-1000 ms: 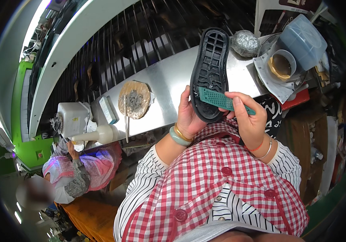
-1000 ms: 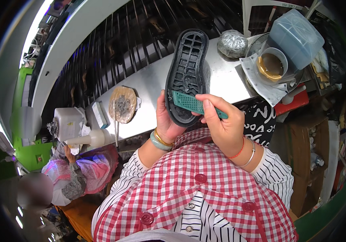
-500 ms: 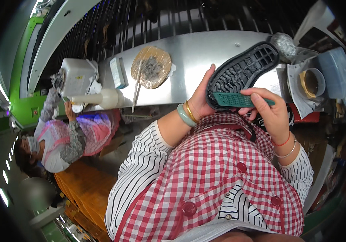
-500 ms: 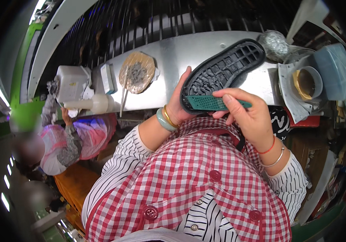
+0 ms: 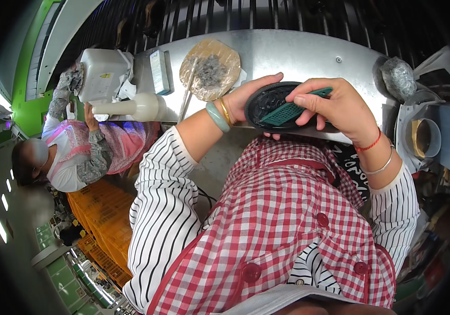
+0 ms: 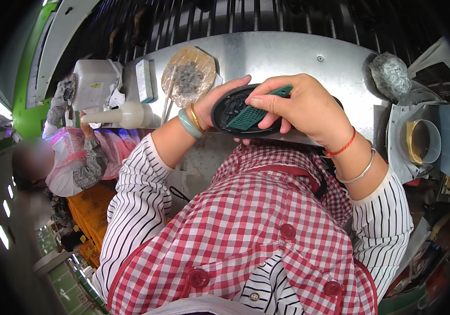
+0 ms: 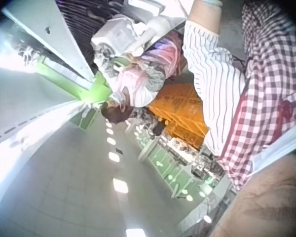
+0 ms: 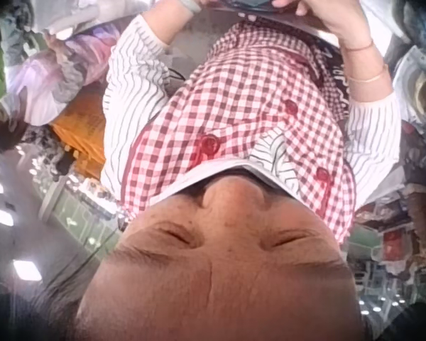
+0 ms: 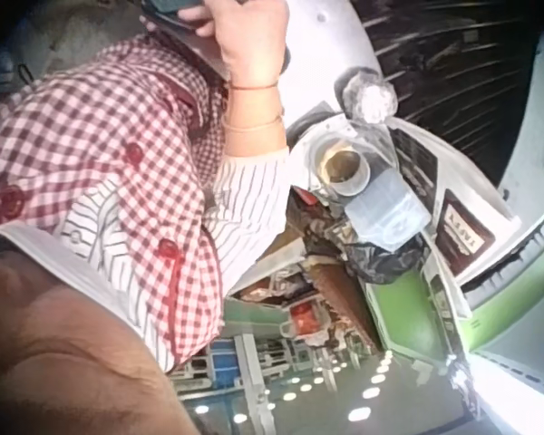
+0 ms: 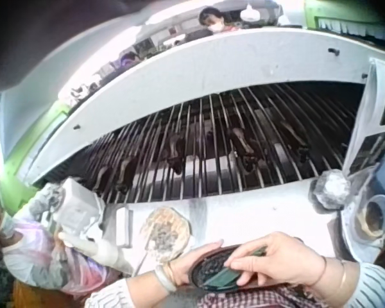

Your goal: The person applies adhesive to shoe soles using a brush, dipping the brush into a container of glue and brushing it over each sole before placing it onto a conveyor belt.

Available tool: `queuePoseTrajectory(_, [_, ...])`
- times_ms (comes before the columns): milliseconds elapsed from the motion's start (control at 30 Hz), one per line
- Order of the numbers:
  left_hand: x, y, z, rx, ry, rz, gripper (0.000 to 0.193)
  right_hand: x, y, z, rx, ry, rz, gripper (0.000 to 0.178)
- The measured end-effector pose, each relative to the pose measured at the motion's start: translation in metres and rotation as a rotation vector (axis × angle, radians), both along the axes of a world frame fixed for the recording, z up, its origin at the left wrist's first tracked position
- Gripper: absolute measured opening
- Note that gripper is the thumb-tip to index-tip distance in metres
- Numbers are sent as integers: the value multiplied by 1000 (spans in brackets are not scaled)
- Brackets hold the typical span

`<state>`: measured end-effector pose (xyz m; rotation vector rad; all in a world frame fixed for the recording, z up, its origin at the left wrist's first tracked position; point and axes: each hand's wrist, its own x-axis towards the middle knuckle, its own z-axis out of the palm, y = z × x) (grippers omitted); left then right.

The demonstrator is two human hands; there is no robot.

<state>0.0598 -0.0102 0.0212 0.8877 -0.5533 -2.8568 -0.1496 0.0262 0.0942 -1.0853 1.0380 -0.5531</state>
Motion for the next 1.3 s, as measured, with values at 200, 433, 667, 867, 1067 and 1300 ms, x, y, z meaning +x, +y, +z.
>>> queuePoseTrajectory(200, [14, -18, -7, 89, 18, -84, 62, -5, -9, 3, -8, 66, 25, 17])
queuePoseTrajectory(433, [4, -33, 4, 169, -229, 64, 61, -28, -20, 11, -46, 216, 60, 16])
queuePoseTrajectory(667, [11, -21, -7, 28, -23, -41, 61, -69, -2, 24, -142, 304, -63, 17])
queuePoseTrajectory(867, [-39, 26, -10, -167, 296, 488, 60, -69, 31, 28, -424, -105, -664, 20])
queuePoseTrajectory(1067, [-51, 34, -2, -500, 301, 678, 73, -45, 55, 7, -565, -113, -797, 16])
queuePoseTrajectory(1300, [-66, 44, 10, -1121, 263, 757, 93, -62, 69, -17, -774, 40, -885, 6])
